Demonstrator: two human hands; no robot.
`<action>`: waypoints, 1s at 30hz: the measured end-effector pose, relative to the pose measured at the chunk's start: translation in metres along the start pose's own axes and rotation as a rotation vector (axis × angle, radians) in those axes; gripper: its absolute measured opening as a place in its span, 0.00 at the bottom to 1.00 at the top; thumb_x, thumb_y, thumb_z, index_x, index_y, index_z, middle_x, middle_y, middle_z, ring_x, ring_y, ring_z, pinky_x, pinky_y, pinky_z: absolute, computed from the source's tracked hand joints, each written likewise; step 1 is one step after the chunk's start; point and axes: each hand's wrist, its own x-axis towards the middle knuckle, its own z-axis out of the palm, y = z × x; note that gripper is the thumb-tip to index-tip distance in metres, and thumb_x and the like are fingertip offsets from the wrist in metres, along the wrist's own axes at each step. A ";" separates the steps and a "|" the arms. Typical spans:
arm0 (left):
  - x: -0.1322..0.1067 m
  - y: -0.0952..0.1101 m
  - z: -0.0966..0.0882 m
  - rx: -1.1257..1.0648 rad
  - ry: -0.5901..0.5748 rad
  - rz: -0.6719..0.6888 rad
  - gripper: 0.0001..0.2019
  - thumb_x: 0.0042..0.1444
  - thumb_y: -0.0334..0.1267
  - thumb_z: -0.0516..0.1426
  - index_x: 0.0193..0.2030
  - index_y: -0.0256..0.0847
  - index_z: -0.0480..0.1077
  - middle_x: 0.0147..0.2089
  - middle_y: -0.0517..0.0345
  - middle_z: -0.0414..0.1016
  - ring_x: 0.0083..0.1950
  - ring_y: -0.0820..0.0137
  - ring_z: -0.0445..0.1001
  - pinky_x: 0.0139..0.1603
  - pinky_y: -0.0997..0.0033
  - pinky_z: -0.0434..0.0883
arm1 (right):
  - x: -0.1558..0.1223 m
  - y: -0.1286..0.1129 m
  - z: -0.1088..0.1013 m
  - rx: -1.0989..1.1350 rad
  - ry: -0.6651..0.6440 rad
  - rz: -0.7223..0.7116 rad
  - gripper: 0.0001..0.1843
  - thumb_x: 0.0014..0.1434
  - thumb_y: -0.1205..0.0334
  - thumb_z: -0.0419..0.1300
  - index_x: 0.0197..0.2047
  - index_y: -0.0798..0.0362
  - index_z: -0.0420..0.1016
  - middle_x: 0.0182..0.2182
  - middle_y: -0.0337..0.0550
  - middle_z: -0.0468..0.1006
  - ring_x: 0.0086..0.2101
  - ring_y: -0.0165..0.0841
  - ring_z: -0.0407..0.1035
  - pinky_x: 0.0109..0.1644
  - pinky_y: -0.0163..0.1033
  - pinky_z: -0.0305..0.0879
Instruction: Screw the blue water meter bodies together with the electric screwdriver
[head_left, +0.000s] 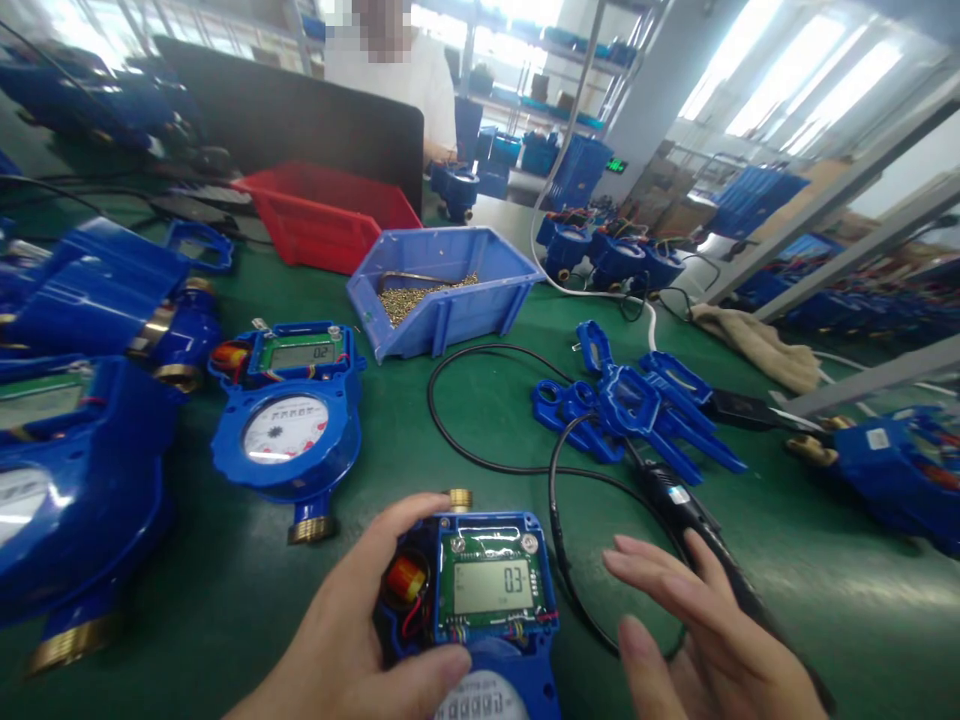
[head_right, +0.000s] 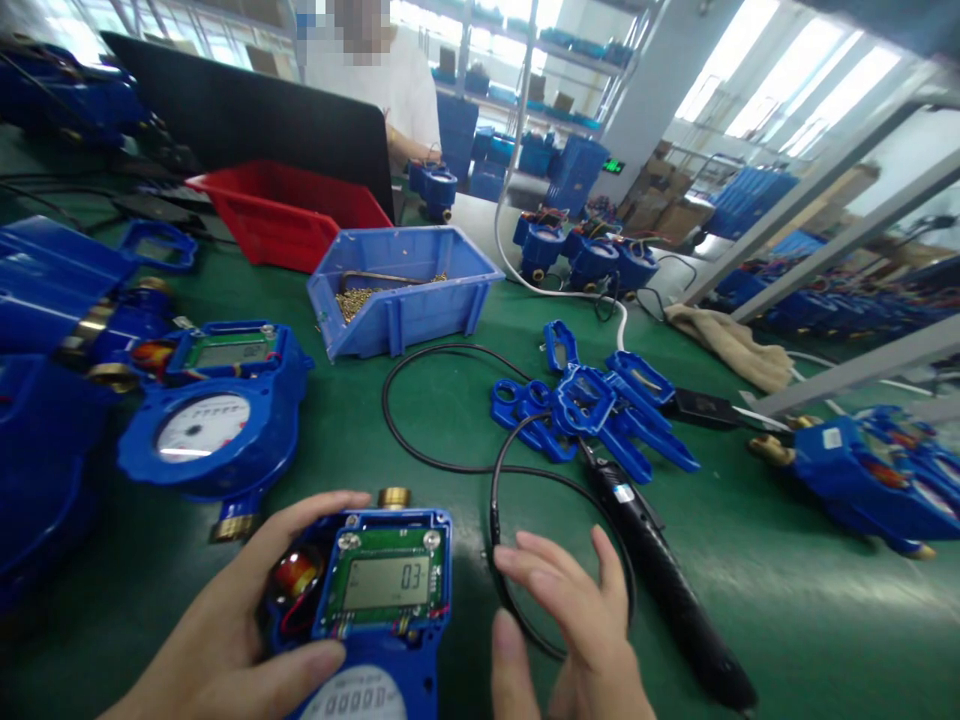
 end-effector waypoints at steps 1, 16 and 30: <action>0.000 0.000 0.000 0.030 0.005 0.008 0.30 0.45 0.39 0.61 0.57 0.51 0.59 0.57 0.58 0.69 0.56 0.61 0.70 0.54 0.63 0.70 | 0.001 -0.002 0.000 -0.003 -0.038 -0.030 0.20 0.53 0.74 0.56 0.48 0.50 0.64 0.38 0.42 0.80 0.42 0.42 0.74 0.62 0.64 0.47; -0.002 0.039 0.003 0.917 0.111 0.686 0.18 0.54 0.56 0.54 0.44 0.50 0.73 0.60 0.48 0.64 0.66 0.46 0.52 0.60 0.33 0.46 | 0.020 0.018 -0.038 -0.343 0.167 0.017 0.10 0.58 0.61 0.56 0.43 0.51 0.70 0.39 0.44 0.78 0.42 0.37 0.73 0.63 0.59 0.46; -0.004 0.055 0.020 1.143 0.126 0.653 0.10 0.54 0.39 0.56 0.39 0.41 0.77 0.53 0.40 0.72 0.61 0.41 0.60 0.56 0.30 0.52 | 0.063 0.187 -0.077 -0.661 -0.368 0.519 0.26 0.52 0.60 0.59 0.54 0.63 0.67 0.50 0.60 0.71 0.51 0.49 0.66 0.53 0.49 0.63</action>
